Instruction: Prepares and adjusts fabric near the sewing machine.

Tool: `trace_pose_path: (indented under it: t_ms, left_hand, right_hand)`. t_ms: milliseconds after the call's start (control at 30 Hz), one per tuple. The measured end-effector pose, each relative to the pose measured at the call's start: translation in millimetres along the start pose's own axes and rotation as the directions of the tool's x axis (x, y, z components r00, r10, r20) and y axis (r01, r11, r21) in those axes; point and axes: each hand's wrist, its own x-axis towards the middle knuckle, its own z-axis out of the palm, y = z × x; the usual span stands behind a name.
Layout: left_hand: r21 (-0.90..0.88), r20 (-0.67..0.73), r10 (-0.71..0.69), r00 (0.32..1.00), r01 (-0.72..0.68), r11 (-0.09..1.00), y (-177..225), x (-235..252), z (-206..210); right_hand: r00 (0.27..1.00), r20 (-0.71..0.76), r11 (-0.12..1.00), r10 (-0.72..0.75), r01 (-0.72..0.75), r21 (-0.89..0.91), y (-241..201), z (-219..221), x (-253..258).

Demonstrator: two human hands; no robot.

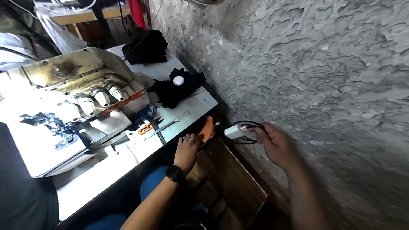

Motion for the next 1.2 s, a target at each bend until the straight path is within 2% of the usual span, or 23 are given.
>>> trace_pose_path:
  t_ms: [100, 167, 233, 267, 367, 433, 533, 667, 733, 867, 967, 1100, 1200]
  left_hand:
    - [0.003, 0.084, 0.043, 0.996, -0.044, 0.999, -1, 5, -3]
    - [0.007, 0.143, 0.052, 0.988, -0.054, 0.999, 1, 10, -8]
    - [0.044, 0.196, 0.026, 0.98, -0.036, 0.998, 8, 12, -16]
    - [0.065, 0.229, 0.011, 0.973, -0.027, 0.998, 12, 13, -20]
    - [0.103, 0.321, -0.013, 0.947, -0.022, 0.994, 21, 18, -30]
    - [0.116, 0.333, -0.014, 0.943, -0.026, 0.993, 22, 21, -33]
    - [0.101, 0.382, -0.03, 0.924, -0.009, 0.995, 26, 27, -43]
    - [-0.012, 0.357, -0.087, 0.93, 0.097, 0.995, 36, 44, -57]
    - [-0.093, 0.375, -0.119, 0.919, 0.165, 0.982, 40, 60, -57]
    - [-0.093, 0.564, -0.158, 0.811, 0.253, 0.963, 42, 92, -48]
    - [-0.11, 0.621, -0.195, 0.759, 0.331, 0.937, 32, 114, -14]
    - [-0.253, 0.668, -0.291, 0.685, 0.576, 0.777, 22, 119, 23]
    - [-0.286, 0.666, -0.336, 0.666, 0.643, 0.71, 22, 115, 18]
  right_hand:
    - [0.996, 0.088, 0.959, -0.022, 0.046, -0.28, -12, -8, 0]
    - [0.957, 0.28, 0.935, 0.079, 0.026, -0.354, -23, 3, 5]
    - [0.827, 0.5, 0.897, 0.256, -0.01, -0.443, -34, 26, 16]
    - [0.767, 0.564, 0.883, 0.305, -0.007, -0.469, -38, 39, 21]
    - [0.638, 0.664, 0.864, 0.39, -0.004, -0.503, -47, 79, 37]
    - [0.597, 0.682, 0.852, 0.422, -0.006, -0.523, -43, 106, 44]
    - [0.591, 0.658, 0.839, 0.466, -0.058, -0.542, -35, 134, 46]
    - [0.668, 0.522, 0.811, 0.53, -0.221, -0.541, -39, 138, 38]
    - [0.679, 0.489, 0.796, 0.548, -0.243, -0.554, -40, 133, 31]
    - [0.663, 0.523, 0.768, 0.536, -0.126, -0.628, -44, 124, 19]
    - [0.659, 0.533, 0.747, 0.53, -0.066, -0.661, -49, 122, 10]
    - [0.672, 0.539, 0.728, 0.508, 0.001, -0.686, -53, 125, 11]
    - [0.679, 0.547, 0.721, 0.491, 0.036, -0.692, -51, 129, 15]
